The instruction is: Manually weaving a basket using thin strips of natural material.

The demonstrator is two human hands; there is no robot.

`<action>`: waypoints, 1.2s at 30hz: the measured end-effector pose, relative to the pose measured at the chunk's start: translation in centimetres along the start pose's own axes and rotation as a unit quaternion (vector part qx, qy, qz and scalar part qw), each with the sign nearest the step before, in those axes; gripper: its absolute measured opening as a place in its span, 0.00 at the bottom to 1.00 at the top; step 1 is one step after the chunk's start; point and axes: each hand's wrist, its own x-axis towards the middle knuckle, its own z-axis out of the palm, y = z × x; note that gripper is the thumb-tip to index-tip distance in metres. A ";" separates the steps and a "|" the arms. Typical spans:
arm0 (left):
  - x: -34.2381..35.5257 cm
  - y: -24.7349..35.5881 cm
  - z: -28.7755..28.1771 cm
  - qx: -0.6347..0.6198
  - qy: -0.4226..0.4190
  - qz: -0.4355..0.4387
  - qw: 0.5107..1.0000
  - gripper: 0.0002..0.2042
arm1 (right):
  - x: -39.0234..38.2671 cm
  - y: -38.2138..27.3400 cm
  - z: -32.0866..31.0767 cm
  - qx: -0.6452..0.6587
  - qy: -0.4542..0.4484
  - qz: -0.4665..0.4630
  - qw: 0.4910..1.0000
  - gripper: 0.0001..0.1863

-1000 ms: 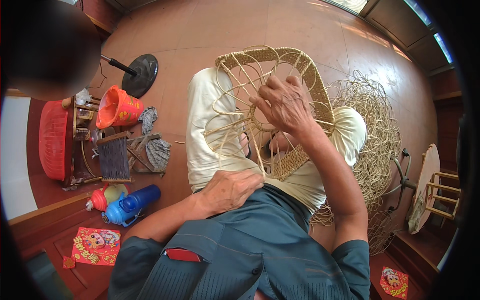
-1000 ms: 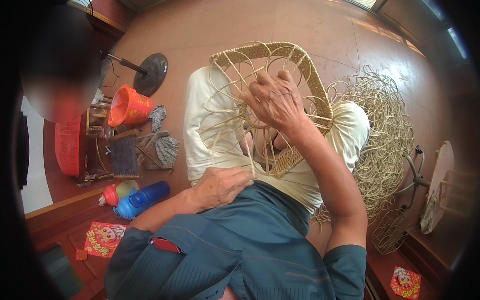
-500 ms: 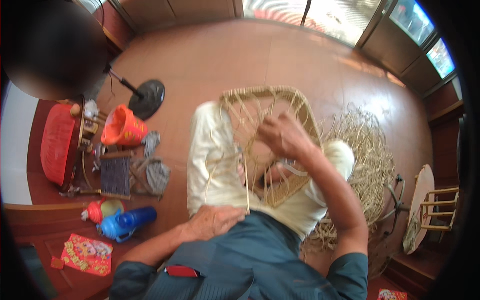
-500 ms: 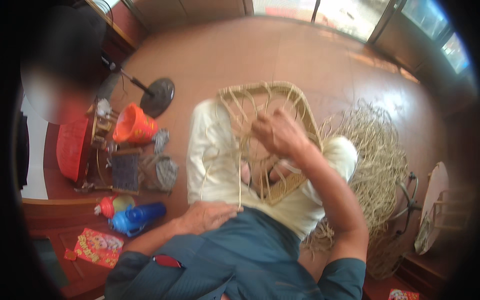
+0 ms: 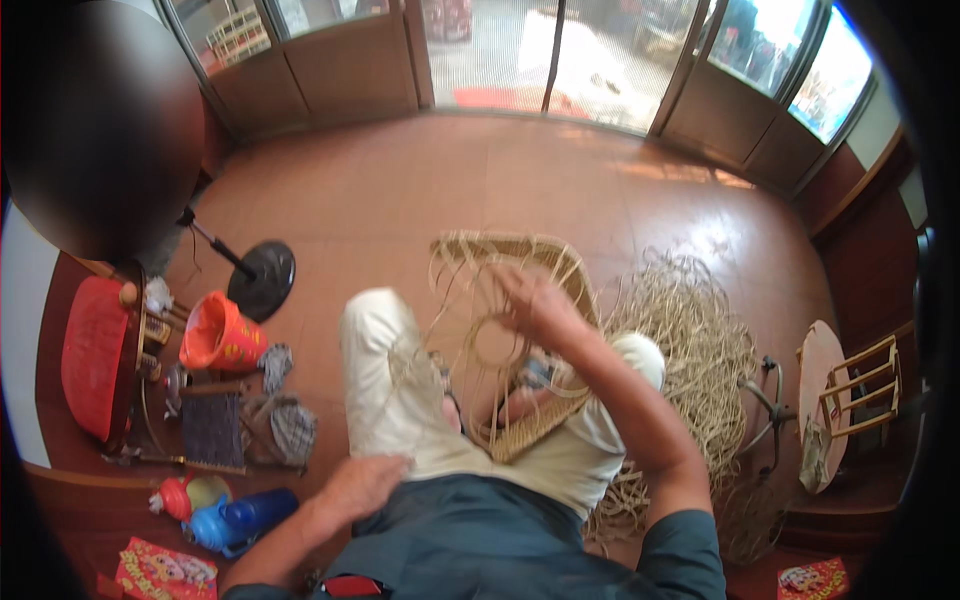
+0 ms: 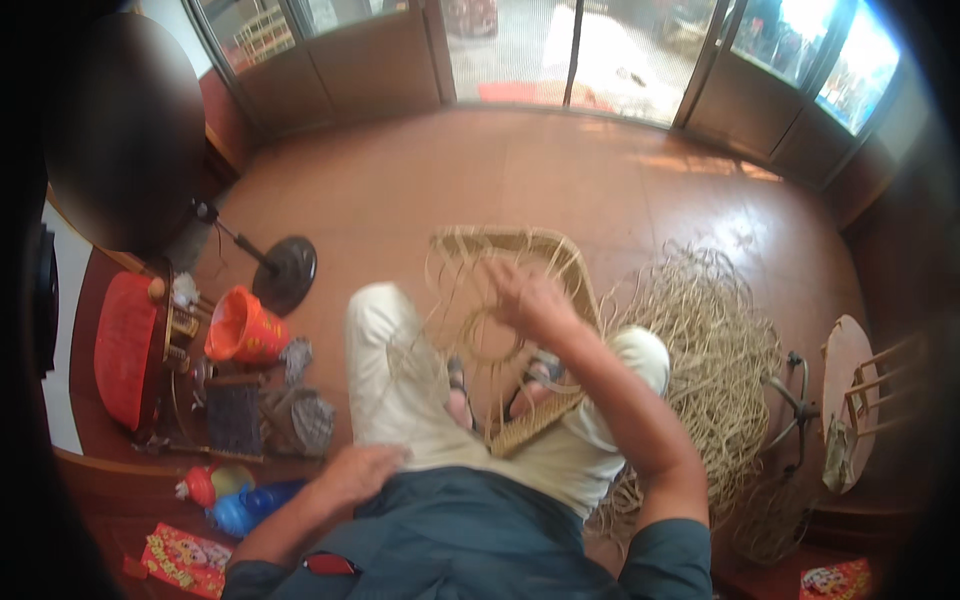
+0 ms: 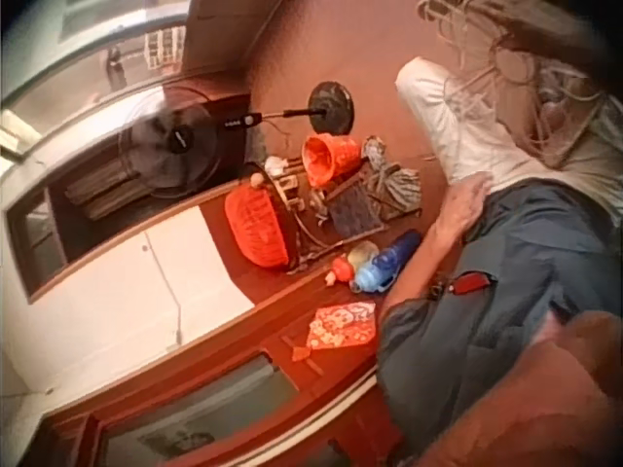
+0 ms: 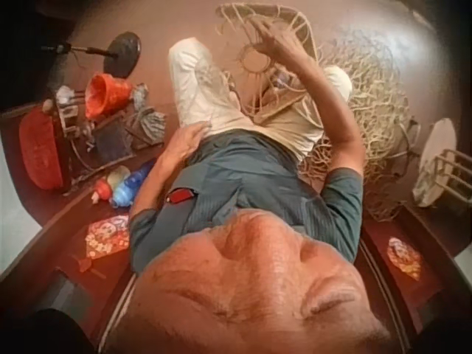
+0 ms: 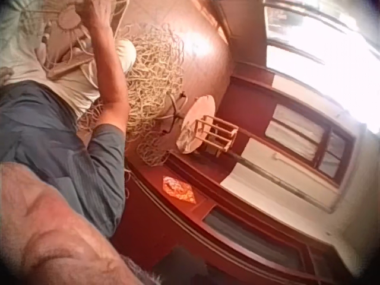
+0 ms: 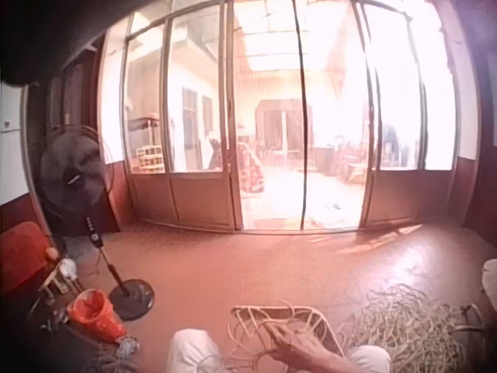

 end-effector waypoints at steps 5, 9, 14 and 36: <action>0.5 -0.6 -4.9 -0.193 0.061 -0.144 0.969 0.23 | 1.3 1.2 -0.6 -0.004 0.003 0.054 0.999 0.50; 1.3 -3.4 -6.1 -0.289 0.269 -0.162 0.904 0.30 | 1.3 2.4 -2.0 -0.001 0.125 0.118 0.985 0.47; -0.7 -14.8 -12.1 -0.431 0.456 -0.153 0.763 0.26 | 0.1 2.1 -3.4 0.024 0.144 0.179 0.973 0.48; -8.8 -32.3 -12.4 0.008 0.116 -0.379 0.918 0.11 | 0.6 1.8 -2.6 0.035 0.203 0.245 0.948 0.49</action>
